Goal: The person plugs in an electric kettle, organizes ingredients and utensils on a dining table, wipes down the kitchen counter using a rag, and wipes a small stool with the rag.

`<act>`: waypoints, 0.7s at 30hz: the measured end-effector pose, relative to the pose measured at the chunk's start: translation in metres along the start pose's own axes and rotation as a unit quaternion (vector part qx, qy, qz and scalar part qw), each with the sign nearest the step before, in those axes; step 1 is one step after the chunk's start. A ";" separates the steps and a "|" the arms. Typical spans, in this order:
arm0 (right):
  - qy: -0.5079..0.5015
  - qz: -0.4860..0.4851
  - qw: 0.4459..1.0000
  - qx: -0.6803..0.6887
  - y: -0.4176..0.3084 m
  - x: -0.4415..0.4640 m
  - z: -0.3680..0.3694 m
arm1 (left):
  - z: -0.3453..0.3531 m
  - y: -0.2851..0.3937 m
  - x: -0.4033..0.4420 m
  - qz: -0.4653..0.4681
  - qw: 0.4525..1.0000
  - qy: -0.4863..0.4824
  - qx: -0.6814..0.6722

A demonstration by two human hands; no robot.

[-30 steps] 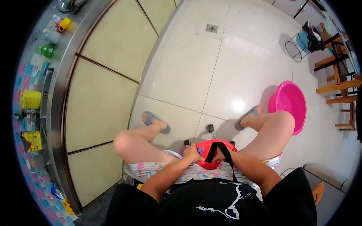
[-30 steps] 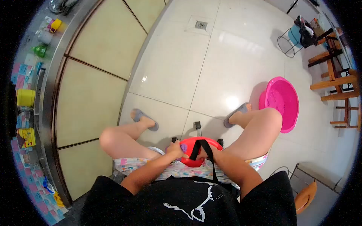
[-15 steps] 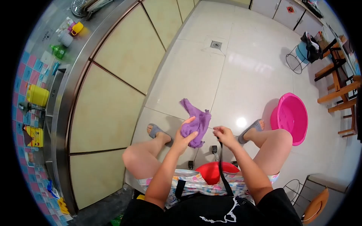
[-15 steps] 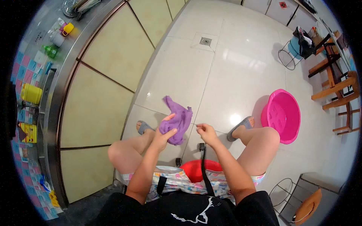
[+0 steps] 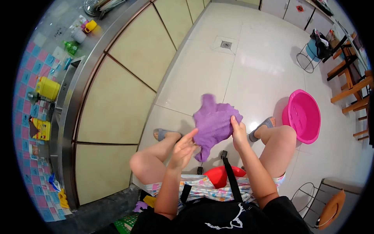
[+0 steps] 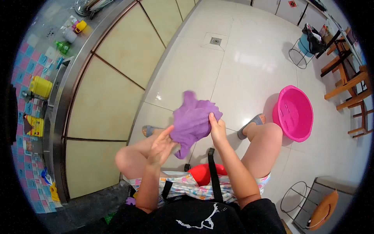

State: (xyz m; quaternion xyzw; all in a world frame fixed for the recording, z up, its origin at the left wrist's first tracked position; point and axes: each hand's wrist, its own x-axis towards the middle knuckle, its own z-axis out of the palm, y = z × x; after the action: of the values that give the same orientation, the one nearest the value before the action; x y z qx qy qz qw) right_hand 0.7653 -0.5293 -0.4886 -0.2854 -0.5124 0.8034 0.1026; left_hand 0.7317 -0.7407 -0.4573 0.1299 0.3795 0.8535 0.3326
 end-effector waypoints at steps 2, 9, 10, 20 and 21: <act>-0.028 -0.045 0.998 -0.044 -0.016 -0.012 0.004 | -0.006 0.005 -0.014 0.004 0.997 -0.009 -0.081; -0.224 -0.086 0.948 -0.210 -0.042 -0.056 0.031 | 0.005 -0.009 -0.033 0.027 0.916 0.186 0.354; -0.246 -0.093 0.946 -0.192 -0.041 -0.060 0.037 | 0.008 -0.011 -0.032 0.116 0.873 0.168 0.443; -0.266 -0.239 0.843 -0.401 -0.058 -0.060 0.034 | 0.012 0.027 -0.052 0.133 0.865 0.211 0.436; -0.267 -0.239 0.843 -0.400 -0.057 -0.063 0.033 | 0.014 0.034 -0.054 0.130 0.868 0.212 0.429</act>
State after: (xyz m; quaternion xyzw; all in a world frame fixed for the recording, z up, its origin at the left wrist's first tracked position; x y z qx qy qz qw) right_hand 0.7907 -0.5577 -0.4061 0.0554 -0.8492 0.5245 0.0273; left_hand 0.7628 -0.7859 -0.4216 0.1238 0.7495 0.6490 0.0416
